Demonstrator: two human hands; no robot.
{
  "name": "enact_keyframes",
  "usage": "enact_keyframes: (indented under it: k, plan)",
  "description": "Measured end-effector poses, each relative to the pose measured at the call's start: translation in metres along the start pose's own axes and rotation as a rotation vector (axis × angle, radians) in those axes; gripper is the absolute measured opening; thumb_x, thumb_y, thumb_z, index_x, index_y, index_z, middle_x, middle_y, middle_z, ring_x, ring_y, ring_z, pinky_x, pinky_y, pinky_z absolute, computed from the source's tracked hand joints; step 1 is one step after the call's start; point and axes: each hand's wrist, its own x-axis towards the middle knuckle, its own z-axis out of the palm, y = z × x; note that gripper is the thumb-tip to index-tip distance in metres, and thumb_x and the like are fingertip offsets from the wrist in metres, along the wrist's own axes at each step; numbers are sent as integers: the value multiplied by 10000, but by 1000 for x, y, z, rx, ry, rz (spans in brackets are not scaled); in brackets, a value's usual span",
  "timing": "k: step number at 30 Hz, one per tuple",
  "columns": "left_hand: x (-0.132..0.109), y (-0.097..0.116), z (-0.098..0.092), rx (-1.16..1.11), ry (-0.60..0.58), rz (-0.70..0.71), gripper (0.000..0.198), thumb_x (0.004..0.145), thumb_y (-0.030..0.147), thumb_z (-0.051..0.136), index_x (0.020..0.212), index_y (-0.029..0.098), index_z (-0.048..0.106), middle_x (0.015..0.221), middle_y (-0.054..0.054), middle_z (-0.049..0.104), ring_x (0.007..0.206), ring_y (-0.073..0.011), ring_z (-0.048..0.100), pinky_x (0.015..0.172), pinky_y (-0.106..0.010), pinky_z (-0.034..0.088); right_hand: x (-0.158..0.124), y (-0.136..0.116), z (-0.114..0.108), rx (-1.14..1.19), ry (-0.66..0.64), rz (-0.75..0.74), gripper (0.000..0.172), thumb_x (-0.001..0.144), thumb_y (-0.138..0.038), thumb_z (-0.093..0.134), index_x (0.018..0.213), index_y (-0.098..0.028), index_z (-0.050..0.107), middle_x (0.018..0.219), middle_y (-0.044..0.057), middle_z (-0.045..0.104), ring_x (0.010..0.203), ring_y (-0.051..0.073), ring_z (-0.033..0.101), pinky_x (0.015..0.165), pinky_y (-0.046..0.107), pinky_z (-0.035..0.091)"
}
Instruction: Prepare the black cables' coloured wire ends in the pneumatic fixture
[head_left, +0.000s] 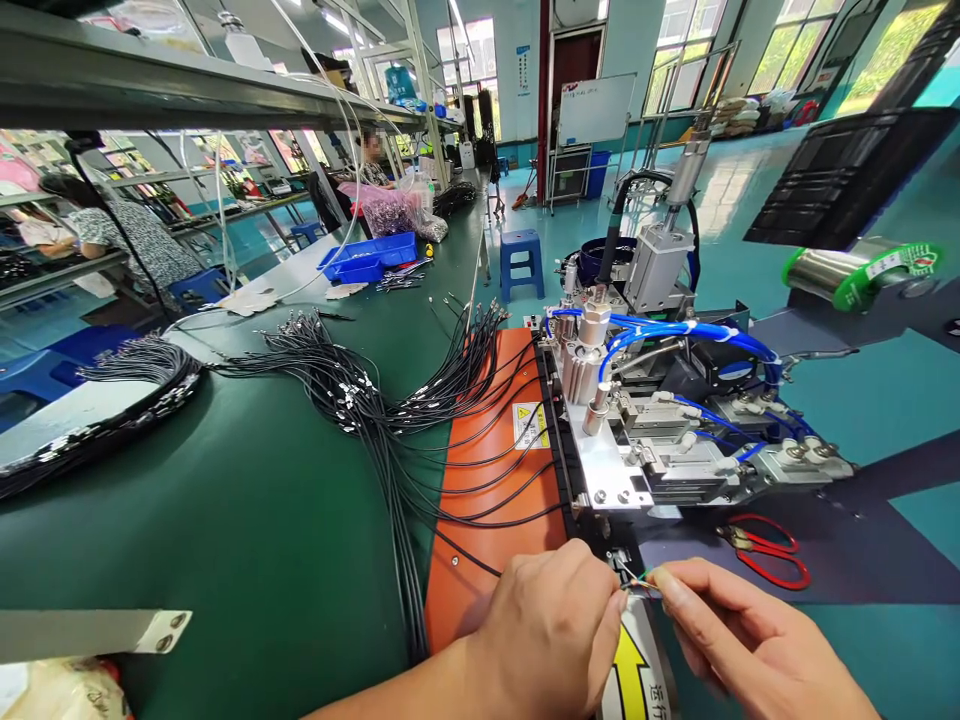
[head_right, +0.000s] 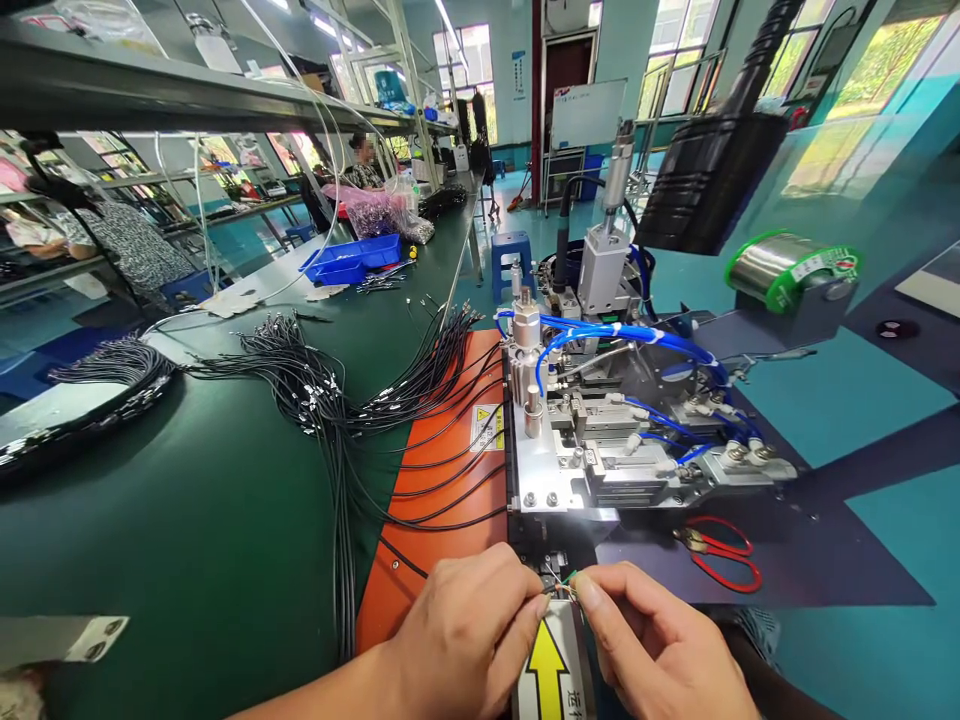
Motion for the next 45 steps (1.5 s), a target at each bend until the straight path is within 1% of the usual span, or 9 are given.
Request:
enact_keyframes:
  k: [3,8,13,18,23,30,35,39,45]
  plan:
    - [2,1,-2,47,13,37,192,984,202,458,833,163,569,749,-38,554,634,-173,525,530,-321,369,1,-1,0,7,-25,17,505,927,-696,514,1114,-238,618,688,-11,470,644,147,428,576,244,379]
    - [4,2,-4,100,56,119,203,977,171,472,782,164,526,725,-31,512,614,-162,458,511,-323,328,5,-10,6,102,-41,38,532,923,-716,503,827,-196,567,621,-24,433,567,113,393,520,232,325]
    - [2,0,-2,120,37,172,163,924,136,512,762,161,512,722,-34,482,611,-166,412,502,-336,286,9,-15,10,251,-76,95,579,874,-739,563,713,-188,491,553,-38,417,481,87,328,460,229,260]
    - [1,1,-1,139,36,194,145,915,128,511,773,157,511,728,-39,479,619,-173,403,507,-341,275,9,-22,14,355,-63,164,566,838,-715,639,705,-193,465,526,-60,372,464,71,243,449,233,162]
    - [2,1,-2,145,24,202,148,911,129,521,767,161,505,726,-39,480,619,-175,411,503,-346,278,9,-28,16,291,-29,176,598,802,-757,640,723,-199,442,544,-75,305,492,73,208,466,236,117]
    - [3,2,-4,90,39,103,175,964,156,480,795,164,525,736,-32,519,618,-168,468,501,-334,331,6,-21,9,13,-59,58,597,885,-781,482,910,-194,584,610,-52,336,560,106,303,498,220,262]
    - [1,1,-3,32,19,20,167,986,193,457,878,161,580,766,-35,566,655,-179,539,536,-322,387,5,1,6,-186,48,-85,464,953,-658,491,1068,-228,622,694,-10,523,616,139,460,565,211,416]
    - [0,1,-1,-12,6,-13,170,987,209,471,885,165,600,777,-34,584,664,-177,555,559,-313,416,9,6,8,-205,80,-162,415,982,-599,483,1094,-225,625,857,29,651,719,158,571,604,190,465]
    - [1,-1,0,-80,-1,-48,171,993,222,503,956,172,663,788,-34,593,684,-171,560,592,-289,445,17,3,10,-101,75,-125,445,969,-633,479,974,-212,623,859,28,616,786,176,548,737,215,497]
